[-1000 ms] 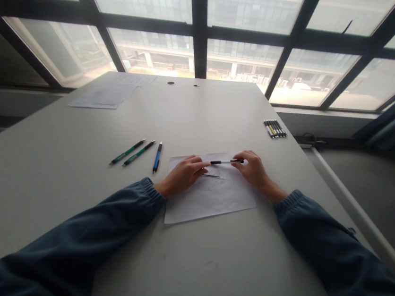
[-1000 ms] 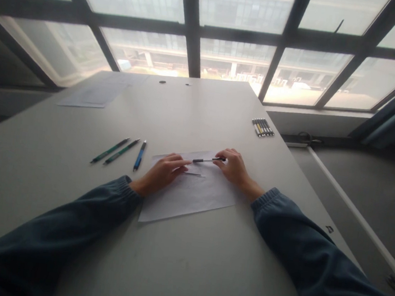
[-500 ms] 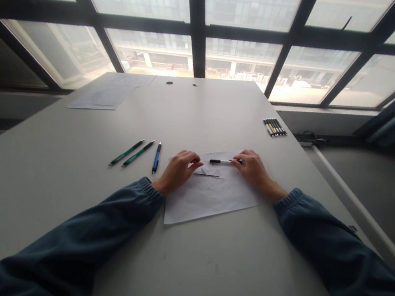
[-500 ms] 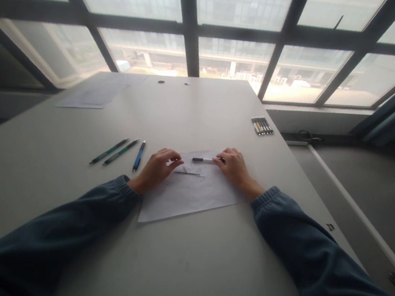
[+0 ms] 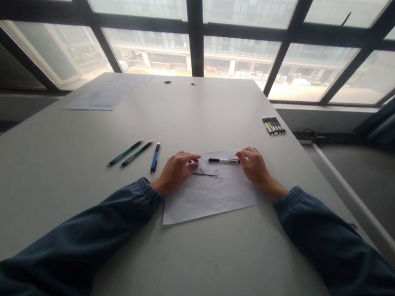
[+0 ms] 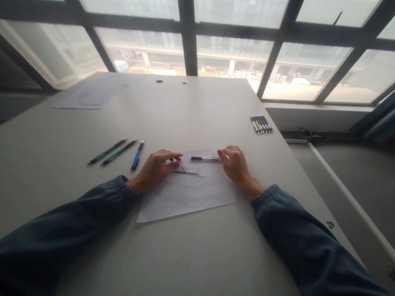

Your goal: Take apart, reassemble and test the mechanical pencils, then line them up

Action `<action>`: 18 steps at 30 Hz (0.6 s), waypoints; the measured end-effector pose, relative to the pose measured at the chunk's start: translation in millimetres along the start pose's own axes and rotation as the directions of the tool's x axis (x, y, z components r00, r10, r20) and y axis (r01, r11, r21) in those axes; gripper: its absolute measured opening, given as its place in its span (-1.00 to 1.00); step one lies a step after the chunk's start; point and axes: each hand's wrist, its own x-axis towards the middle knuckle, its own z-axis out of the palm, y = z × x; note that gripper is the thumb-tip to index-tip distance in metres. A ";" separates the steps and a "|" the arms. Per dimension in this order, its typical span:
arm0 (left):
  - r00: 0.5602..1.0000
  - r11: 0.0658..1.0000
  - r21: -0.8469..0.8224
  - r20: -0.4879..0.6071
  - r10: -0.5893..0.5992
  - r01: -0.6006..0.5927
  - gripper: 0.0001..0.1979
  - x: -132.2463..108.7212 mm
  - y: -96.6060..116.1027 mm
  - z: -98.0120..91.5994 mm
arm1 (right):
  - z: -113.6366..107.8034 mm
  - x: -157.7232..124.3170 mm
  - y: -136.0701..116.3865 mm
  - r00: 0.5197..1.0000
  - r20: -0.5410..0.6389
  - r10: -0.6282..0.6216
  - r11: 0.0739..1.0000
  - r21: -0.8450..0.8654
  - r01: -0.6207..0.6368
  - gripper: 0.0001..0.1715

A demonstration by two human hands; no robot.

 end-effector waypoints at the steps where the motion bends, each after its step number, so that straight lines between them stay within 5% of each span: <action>1: 1.000 1.000 0.006 0.001 -0.008 0.008 -0.77 0.1 1.2 -0.5 | -0.2 0.0 -0.2 1.000 -0.005 0.000 1.000 0.006 0.000 -0.47; 7: 0.996 0.977 0.210 -0.084 -0.010 0.027 -0.70 -1.0 11.4 -6.5 | -1.6 2.9 5.5 0.997 -0.080 0.021 1.000 -0.009 -0.022 -0.63; 11: 1.000 0.928 0.372 -0.022 0.009 0.000 -0.52 -1.5 6.3 -8.4 | -4.9 6.9 20.6 0.986 -0.163 0.047 0.997 -0.058 -0.057 -0.63; 18: 0.997 0.934 0.348 -0.021 -0.079 0.082 -0.60 1.5 -17.6 -6.5 | -7.3 4.8 41.5 0.983 -0.150 0.101 0.968 -0.213 -0.132 -0.53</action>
